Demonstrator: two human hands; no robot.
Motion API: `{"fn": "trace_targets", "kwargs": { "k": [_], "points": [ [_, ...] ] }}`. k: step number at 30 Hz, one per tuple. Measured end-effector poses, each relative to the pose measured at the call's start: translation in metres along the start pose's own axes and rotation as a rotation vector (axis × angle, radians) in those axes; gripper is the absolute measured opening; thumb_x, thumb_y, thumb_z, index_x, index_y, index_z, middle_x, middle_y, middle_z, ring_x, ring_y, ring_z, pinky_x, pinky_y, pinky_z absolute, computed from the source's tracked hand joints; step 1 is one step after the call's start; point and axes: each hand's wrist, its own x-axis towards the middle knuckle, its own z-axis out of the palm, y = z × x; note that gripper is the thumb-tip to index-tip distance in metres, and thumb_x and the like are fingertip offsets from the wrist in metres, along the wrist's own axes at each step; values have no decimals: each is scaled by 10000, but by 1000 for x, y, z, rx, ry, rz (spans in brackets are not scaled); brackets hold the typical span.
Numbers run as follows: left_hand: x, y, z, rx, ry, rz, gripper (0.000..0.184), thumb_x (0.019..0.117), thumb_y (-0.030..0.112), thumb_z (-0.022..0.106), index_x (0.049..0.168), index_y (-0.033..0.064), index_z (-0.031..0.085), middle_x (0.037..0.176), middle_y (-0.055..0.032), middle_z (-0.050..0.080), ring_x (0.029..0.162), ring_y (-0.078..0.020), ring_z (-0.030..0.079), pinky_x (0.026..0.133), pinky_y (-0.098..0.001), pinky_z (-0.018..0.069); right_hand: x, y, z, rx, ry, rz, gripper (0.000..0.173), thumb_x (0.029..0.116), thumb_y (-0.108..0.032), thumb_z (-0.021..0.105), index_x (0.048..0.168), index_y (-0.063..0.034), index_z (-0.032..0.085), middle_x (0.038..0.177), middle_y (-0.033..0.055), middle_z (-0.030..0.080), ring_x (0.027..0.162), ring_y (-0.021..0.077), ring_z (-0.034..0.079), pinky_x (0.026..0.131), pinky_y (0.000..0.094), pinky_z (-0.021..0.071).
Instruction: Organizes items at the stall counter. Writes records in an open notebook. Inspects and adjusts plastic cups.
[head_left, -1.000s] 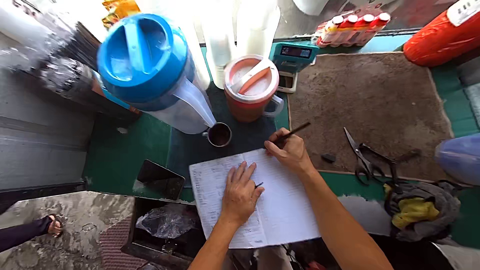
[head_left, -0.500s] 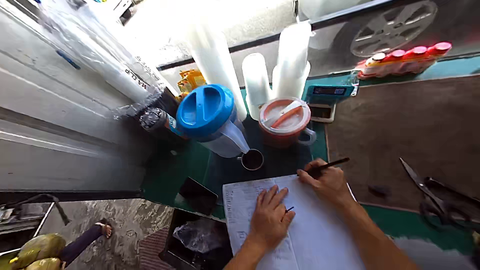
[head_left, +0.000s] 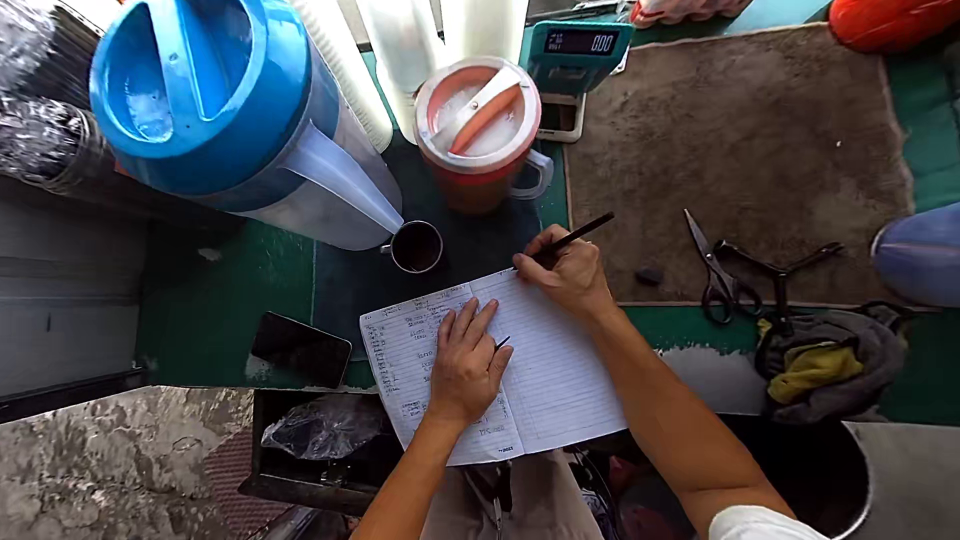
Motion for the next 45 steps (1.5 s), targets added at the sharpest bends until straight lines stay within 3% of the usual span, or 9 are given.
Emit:
{"fn": "trace_targets", "kwargs": {
  "k": [9,15,19,25,29,31,39,43,45],
  "points": [
    [-2,-3,1,-1,-11,-4,519,1100,377,402,740,79,629,1490,-81,581,1467,-278,440,1236,-531,267,-2,-4,2,-81,4,-38,145,929,-204,747,940,-125,625,687,-15,666,529,74,624,475,254,537],
    [-2,-2,0,-10,-14,-12,528,1102,377,395,734,78,628,1495,-74,576,1477,-267,428,1242,-532,257,-3,-5,2,-146,2,-90,129,914,-177,746,909,-124,629,672,-18,624,509,53,558,453,224,467],
    [-2,-3,0,-5,-22,-11,536,1104,380,389,729,77,624,1501,-76,571,1480,-268,422,1244,-526,255,-4,-7,2,-88,18,-50,147,912,-168,762,920,-121,623,685,-8,660,524,70,614,465,237,523],
    [-2,-2,0,-17,-16,-13,516,1098,363,413,731,74,630,1497,-83,574,1473,-274,432,1241,-531,261,-3,-6,4,-172,38,-105,115,890,-135,742,884,-121,628,656,-19,606,497,54,536,446,226,446],
    [-1,-2,0,-8,-20,-11,513,1099,362,412,727,78,622,1493,-89,577,1471,-278,435,1242,-528,257,-1,-6,1,-69,2,-34,138,908,-173,766,913,-126,636,674,-16,670,523,69,628,470,247,540],
    [-1,-2,-1,-1,-23,-8,510,1098,361,408,725,83,616,1494,-86,576,1469,-280,438,1242,-526,255,0,-5,3,-63,16,-40,140,913,-175,764,912,-123,634,681,-15,671,533,72,632,480,247,541],
    [0,-2,-2,-5,-25,-8,511,1097,358,412,722,79,617,1493,-93,577,1462,-288,448,1240,-534,256,1,-3,6,-134,54,-94,115,898,-140,732,872,-115,623,655,-27,601,511,43,537,459,213,447],
    [-1,-2,-2,-1,-26,-9,509,1096,360,411,724,86,622,1492,-89,578,1461,-285,450,1240,-535,258,0,-2,2,-14,33,-34,131,926,-172,747,907,-113,632,685,-12,676,543,79,648,496,257,566],
    [-1,-2,-2,0,-25,-1,510,1097,363,407,727,86,623,1492,-92,577,1462,-288,448,1240,-538,257,0,-2,2,23,39,-19,133,930,-170,744,909,-113,625,684,-9,675,540,90,650,497,265,572]
  ]
}}
